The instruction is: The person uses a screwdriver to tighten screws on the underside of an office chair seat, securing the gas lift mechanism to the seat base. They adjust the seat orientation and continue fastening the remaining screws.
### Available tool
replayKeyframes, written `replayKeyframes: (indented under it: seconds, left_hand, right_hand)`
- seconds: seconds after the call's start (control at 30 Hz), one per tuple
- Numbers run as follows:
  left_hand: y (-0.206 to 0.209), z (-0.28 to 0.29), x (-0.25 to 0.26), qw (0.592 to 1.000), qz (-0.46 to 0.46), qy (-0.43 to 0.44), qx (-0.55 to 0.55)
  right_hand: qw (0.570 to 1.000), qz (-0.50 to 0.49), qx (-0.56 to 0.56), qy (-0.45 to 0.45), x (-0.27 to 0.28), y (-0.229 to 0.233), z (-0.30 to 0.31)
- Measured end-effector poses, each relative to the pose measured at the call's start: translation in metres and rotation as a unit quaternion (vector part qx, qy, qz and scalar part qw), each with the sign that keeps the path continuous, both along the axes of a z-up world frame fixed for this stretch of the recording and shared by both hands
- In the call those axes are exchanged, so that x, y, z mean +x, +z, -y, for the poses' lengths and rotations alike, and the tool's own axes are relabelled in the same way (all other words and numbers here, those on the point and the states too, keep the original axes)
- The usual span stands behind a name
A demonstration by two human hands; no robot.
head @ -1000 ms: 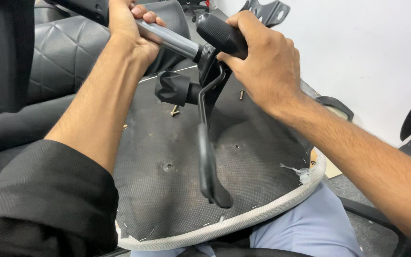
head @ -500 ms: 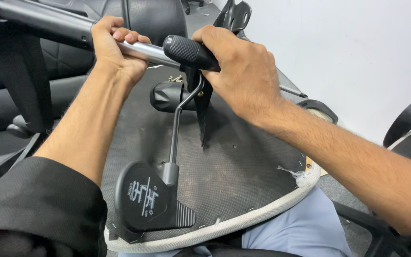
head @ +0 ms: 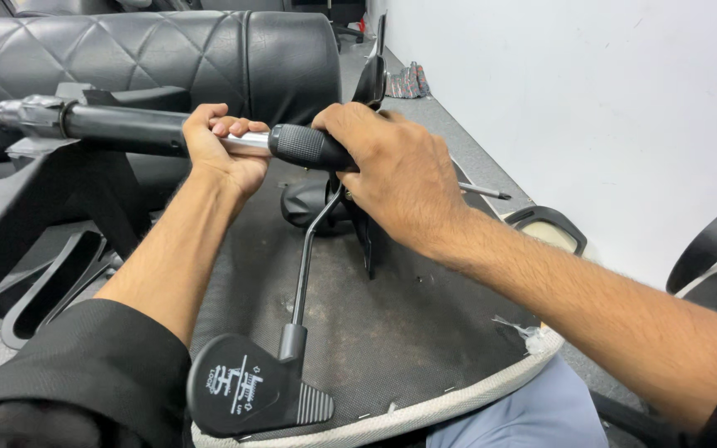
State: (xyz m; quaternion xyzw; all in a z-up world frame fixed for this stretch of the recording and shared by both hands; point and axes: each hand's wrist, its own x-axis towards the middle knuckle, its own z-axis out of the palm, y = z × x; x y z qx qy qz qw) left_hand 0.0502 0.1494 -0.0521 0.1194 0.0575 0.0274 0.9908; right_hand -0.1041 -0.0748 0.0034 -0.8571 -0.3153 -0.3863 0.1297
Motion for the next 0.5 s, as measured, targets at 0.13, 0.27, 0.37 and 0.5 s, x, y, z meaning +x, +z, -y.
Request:
replayKeyframes:
  seconds: [0.13, 0.27, 0.37, 0.5]
  left_hand:
    - [-0.014, -0.008, 0.005, 0.999, -0.017, 0.001, -0.042]
    - [-0.027, -0.019, 0.01, 0.997, -0.017, 0.014, -0.069]
    - [-0.034, -0.026, 0.015, 0.997, -0.005, 0.017, -0.071]
    - [-0.041, -0.034, 0.015, 0.996, -0.021, 0.006, -0.087]
  right_hand:
    - [0.995, -0.097, 0.024, -0.022, -0.001, -0.003, -0.004]
    - [0.989, -0.133, 0.062, 0.017, 0.0, -0.009, -0.003]
    - [0.987, -0.139, 0.064, 0.04, -0.002, -0.017, -0.003]
    - [0.982, -0.182, 0.047, 0.03, 0.003, -0.023, -0.005]
